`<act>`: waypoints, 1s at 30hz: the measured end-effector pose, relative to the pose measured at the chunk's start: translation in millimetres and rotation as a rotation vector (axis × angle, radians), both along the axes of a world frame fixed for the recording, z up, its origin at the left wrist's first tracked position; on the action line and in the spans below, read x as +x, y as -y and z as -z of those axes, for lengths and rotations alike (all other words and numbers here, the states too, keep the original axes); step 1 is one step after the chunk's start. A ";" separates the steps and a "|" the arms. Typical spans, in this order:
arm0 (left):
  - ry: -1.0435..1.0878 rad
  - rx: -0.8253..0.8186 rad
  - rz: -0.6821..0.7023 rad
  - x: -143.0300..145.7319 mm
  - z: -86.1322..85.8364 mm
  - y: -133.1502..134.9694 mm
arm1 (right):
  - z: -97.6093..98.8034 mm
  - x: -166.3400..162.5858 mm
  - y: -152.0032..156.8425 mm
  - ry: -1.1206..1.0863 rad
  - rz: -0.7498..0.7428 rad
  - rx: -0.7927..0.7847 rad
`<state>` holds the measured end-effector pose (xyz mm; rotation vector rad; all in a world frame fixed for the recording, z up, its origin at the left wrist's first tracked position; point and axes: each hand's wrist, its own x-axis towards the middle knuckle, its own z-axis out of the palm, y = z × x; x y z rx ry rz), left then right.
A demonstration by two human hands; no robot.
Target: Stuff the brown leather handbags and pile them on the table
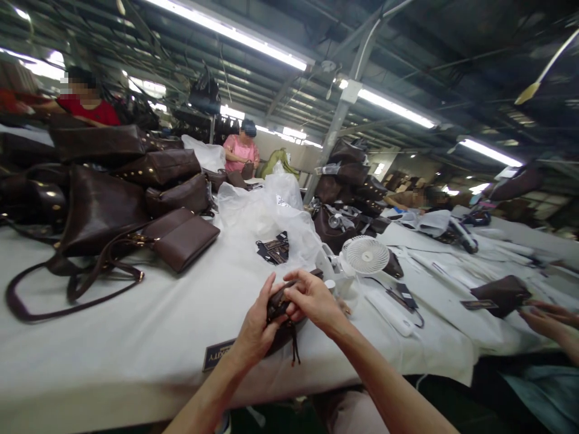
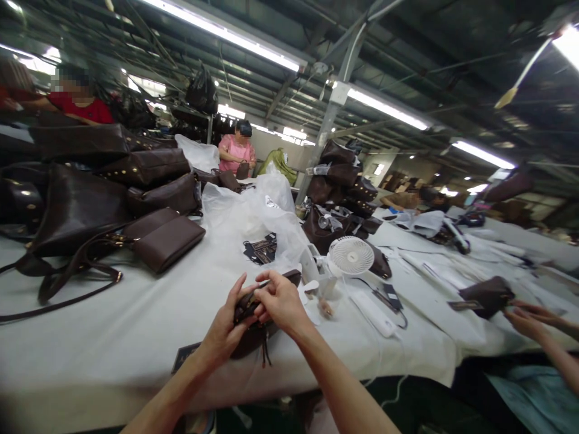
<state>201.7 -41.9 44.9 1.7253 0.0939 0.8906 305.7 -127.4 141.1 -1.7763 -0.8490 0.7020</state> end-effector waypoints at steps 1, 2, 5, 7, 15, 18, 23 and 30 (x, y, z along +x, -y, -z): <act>-0.005 0.018 0.011 1.0 -0.5 -1.2 | -2.6 2.8 -0.7 0.072 -0.003 -0.023; -0.005 0.039 0.012 1.8 -0.7 -2.4 | -5.6 4.4 -1.3 0.168 -0.010 -0.048; -0.003 0.066 -0.013 3.1 0.3 -5.2 | -14.1 1.2 -2.9 0.566 0.012 -0.144; -0.016 0.043 -0.033 3.6 0.5 -6.6 | -17.9 -3.7 -3.3 0.815 0.081 -0.212; -0.112 -0.045 -0.004 -11.3 -27.1 -16.8 | -12.0 51.9 45.9 0.809 0.049 0.120; -0.168 -0.063 0.022 -26.0 -41.1 -23.9 | 6.8 78.7 74.0 0.393 -0.125 0.019; -0.299 -0.100 0.047 -36.8 -44.7 -38.4 | 56.6 63.9 100.1 -0.314 -0.273 0.221; -0.459 0.004 0.371 20.2 -78.8 -7.0 | 119.4 17.5 158.0 -0.478 0.137 0.300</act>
